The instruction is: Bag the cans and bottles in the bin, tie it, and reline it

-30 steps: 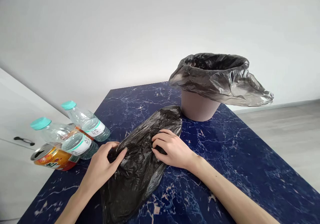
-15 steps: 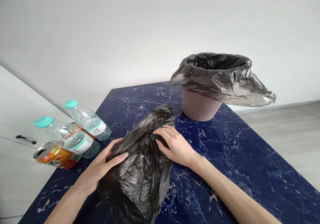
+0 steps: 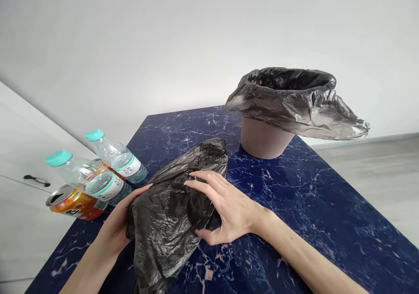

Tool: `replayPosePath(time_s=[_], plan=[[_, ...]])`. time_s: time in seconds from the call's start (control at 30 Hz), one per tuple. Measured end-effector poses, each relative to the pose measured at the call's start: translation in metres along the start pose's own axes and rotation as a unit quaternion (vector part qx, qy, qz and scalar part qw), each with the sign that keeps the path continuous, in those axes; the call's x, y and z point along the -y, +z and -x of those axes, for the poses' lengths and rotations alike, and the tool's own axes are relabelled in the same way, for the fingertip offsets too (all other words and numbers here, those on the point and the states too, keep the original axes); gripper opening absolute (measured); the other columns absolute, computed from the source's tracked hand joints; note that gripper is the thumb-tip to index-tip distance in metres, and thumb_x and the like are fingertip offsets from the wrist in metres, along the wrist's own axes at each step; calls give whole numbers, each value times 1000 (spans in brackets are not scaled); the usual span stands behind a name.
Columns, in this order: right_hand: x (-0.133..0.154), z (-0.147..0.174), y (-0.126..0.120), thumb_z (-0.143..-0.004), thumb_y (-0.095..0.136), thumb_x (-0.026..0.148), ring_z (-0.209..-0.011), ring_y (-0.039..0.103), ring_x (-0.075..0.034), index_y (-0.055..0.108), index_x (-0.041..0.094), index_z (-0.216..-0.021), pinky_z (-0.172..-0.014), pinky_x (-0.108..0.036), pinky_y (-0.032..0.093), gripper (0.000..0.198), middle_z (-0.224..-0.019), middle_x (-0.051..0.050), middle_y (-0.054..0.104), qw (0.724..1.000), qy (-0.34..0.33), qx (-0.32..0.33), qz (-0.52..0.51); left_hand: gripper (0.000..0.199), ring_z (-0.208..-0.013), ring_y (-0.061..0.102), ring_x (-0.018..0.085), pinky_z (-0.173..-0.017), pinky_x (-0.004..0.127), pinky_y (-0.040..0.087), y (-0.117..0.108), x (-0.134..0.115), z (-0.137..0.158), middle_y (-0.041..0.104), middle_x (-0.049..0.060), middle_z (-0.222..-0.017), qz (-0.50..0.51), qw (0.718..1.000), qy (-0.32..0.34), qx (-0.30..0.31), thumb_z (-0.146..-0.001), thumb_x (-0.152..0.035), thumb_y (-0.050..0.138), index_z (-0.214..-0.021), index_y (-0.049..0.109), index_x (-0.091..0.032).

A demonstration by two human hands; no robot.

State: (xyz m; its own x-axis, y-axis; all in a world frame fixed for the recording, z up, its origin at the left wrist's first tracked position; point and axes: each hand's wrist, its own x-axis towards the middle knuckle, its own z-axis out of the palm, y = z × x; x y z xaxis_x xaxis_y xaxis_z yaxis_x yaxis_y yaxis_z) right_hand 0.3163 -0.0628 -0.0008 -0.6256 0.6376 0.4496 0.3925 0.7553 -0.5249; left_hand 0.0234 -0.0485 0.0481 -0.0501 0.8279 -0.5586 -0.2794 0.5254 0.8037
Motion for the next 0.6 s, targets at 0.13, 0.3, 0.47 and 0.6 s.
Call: replayPosePath(time_s=[0.13, 0.3, 0.47, 0.6], plan=[[13, -3, 16, -73, 93, 60, -167, 23, -38, 21, 19, -170, -136, -61, 24, 128, -177, -24, 28, 999, -34, 18, 18, 13, -76, 82, 24, -70, 31, 67, 4, -2, 3, 84, 8, -87, 30, 999, -22, -11, -98, -20, 69, -98, 80, -16], [23, -6, 33, -89, 76, 23, -170, 15, -36, 20, 13, -173, -138, -61, 15, 101, -178, -26, 28, 996, -63, 28, 61, 12, -84, 82, 22, -74, 27, 66, 5, 6, 3, 85, 6, -93, 37, 999, -9, -30, -94, -13, 71, -95, 82, -17], [21, -9, 24, -97, 47, 10, -163, 38, -25, 43, 21, -168, -136, -50, 30, 71, -173, -11, 46, 995, 5, -13, -99, 19, -108, 80, 26, -77, 27, 65, 4, 16, -2, 83, 8, -120, 5, 999, 24, -36, -92, -24, 78, -110, 82, -19], [12, -8, 16, -111, 49, 41, -147, 60, -28, 61, 26, -156, -128, -51, 45, 49, -158, -9, 65, 948, 81, -75, -300, 42, -115, 77, 30, -85, 32, 65, 1, 20, -12, 81, 8, -121, -19, 996, 82, -35, -92, -52, 77, -120, 75, -21]])
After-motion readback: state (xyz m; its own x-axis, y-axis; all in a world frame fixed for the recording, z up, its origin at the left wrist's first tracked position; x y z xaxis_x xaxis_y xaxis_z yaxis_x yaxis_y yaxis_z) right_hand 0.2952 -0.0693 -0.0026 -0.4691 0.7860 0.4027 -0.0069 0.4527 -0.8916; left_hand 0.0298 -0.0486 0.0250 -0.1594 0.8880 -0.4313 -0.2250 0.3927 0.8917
